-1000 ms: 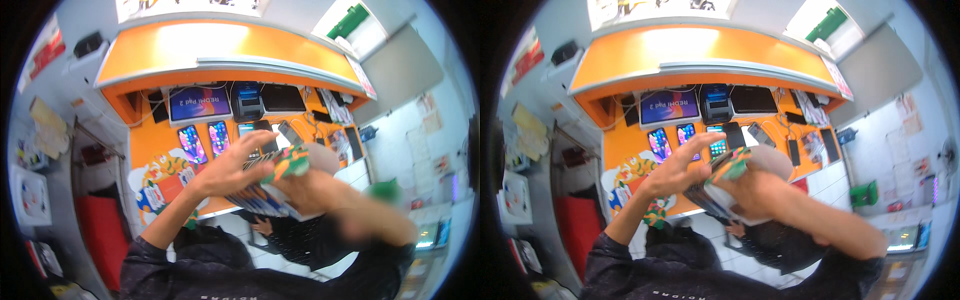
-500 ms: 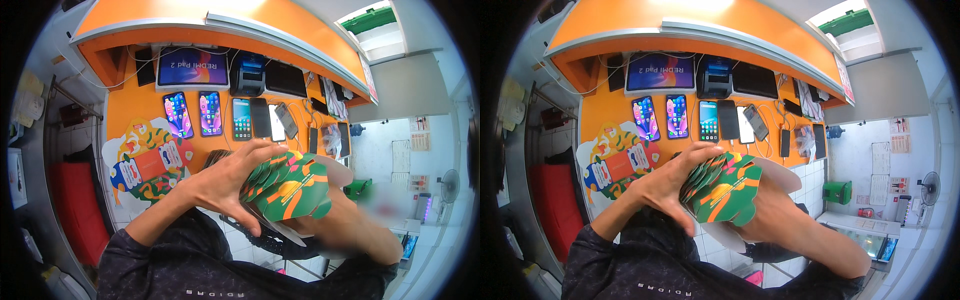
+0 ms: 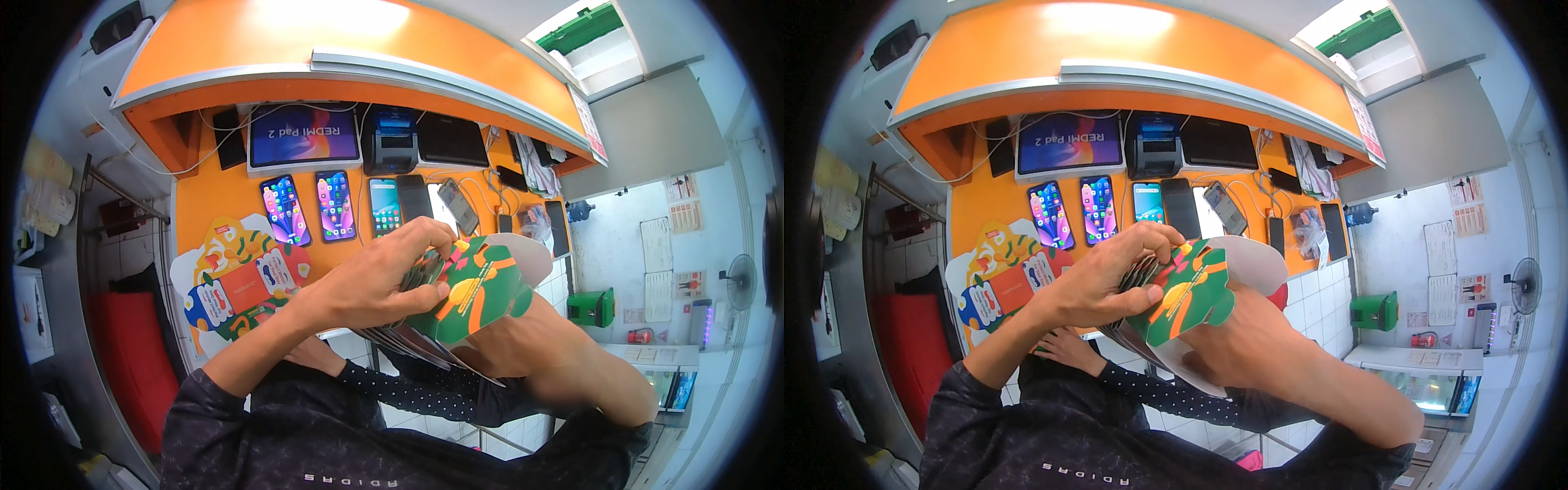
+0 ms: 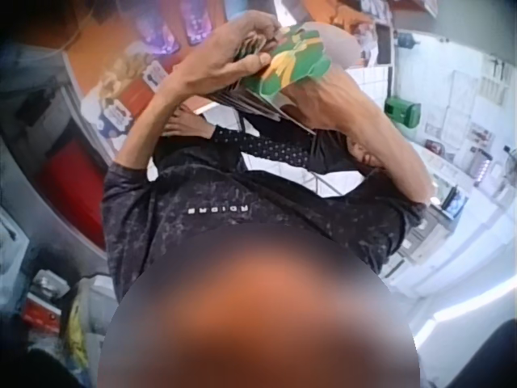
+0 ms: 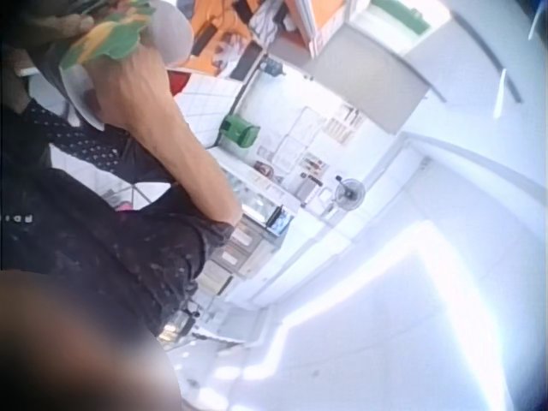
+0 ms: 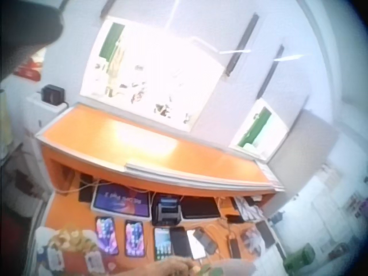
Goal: The person folds and assembles multiple small, colorful paper boxes at a counter, then places them into a larger white cardboard container. The person also briefly walks to a deep fryer and presses a button before returning to the counter to continue assembling boxes.
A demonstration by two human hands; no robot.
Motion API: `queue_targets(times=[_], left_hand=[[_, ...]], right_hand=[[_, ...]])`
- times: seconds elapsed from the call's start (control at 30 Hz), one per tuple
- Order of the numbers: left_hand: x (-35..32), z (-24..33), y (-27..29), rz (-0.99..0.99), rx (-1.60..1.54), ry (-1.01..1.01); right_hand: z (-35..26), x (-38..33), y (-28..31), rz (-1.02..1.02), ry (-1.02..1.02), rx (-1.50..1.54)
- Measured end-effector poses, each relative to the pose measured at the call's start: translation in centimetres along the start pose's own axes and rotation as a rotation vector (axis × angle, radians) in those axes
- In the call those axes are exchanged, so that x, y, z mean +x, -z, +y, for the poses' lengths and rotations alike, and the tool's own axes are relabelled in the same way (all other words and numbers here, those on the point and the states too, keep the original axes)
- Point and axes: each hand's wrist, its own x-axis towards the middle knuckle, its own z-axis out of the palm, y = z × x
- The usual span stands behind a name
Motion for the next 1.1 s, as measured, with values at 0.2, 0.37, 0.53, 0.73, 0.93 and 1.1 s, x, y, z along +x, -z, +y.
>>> queue_targets(times=[0.2,0.37,0.53,0.73,0.93,1.1], left_hand=[[0.1,-0.1,0.9,-0.004,0.046,0.07],[0.2,-0.1,1.2,-0.024,0.098,0.097],[0.6,-0.2,1.2,-0.017,0.077,0.082],[1.4,-0.9,1.3,-0.064,0.06,-0.028],[1.1,-1.4,0.6,0.035,-0.057,0.021],[1.3,-1.2,0.4,-0.026,-0.032,0.036]], right_hand=[[0.1,0.5,1.0,-0.004,0.025,0.038],[-0.4,0.4,1.7,-0.062,-0.032,0.047],[-0.1,0.6,1.9,-0.066,-0.039,0.034],[-0.1,0.6,1.6,-0.01,0.013,-0.056],[-0.1,0.5,1.7,-0.083,-0.101,0.112],[-1.6,-0.2,5.6,-0.164,-0.309,0.163]])
